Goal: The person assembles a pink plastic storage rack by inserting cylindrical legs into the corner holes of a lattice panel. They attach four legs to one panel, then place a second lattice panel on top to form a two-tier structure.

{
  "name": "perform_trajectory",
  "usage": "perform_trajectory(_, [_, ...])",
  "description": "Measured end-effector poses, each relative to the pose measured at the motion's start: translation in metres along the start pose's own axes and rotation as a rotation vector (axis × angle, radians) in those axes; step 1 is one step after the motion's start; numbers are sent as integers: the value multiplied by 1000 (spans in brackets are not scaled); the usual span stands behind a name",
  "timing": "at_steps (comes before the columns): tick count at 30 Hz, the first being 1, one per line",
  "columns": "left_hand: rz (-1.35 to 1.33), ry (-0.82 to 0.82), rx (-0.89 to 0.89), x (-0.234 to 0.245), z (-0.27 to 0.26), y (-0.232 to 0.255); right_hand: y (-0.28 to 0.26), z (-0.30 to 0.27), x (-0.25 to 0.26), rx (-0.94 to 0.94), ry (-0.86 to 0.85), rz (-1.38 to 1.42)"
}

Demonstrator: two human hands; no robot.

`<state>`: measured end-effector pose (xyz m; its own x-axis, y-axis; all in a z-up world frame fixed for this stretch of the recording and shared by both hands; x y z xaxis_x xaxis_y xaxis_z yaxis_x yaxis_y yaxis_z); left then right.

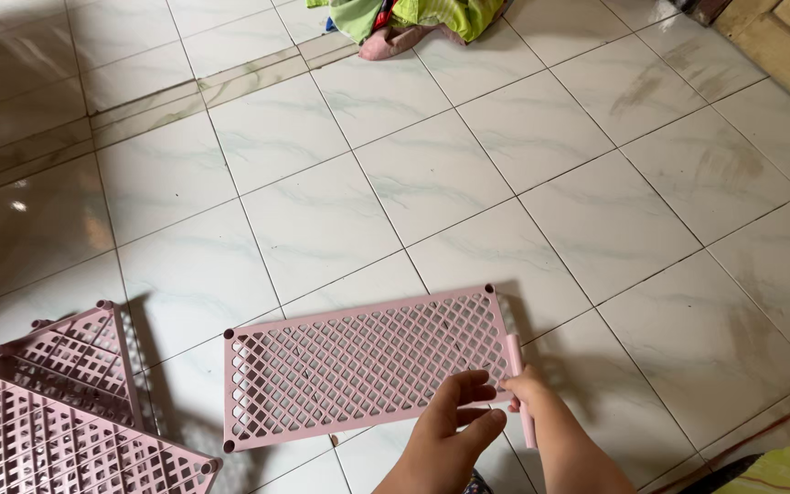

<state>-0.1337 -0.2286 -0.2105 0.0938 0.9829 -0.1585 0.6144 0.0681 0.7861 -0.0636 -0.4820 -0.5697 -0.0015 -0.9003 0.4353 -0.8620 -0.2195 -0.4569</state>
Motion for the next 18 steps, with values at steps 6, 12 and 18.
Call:
perform_trajectory(6, [44, 73, -153, 12, 17, -22, -38, -69, 23, 195, -15, 239])
perform_trajectory(12, [210, 325, -512, 20, -1, 0, -133, -240, 80, 540, 97, 254])
perform_trajectory(18, [546, 729, -1292, 16, -106, 49, -200, -401, 114, 1244, 243, 30])
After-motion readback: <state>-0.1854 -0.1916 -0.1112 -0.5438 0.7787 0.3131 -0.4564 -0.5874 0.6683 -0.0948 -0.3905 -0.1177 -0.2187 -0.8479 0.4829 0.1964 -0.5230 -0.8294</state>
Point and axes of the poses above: each hand's wrist, its own z-axis towards the middle knuckle, its own x-axis out of the back of the hand, y = z × x, the point moved 2 cm from there along z, towards the middle knuckle, and after that the axes turned 6 degrees about y, right-handed, at the moved point
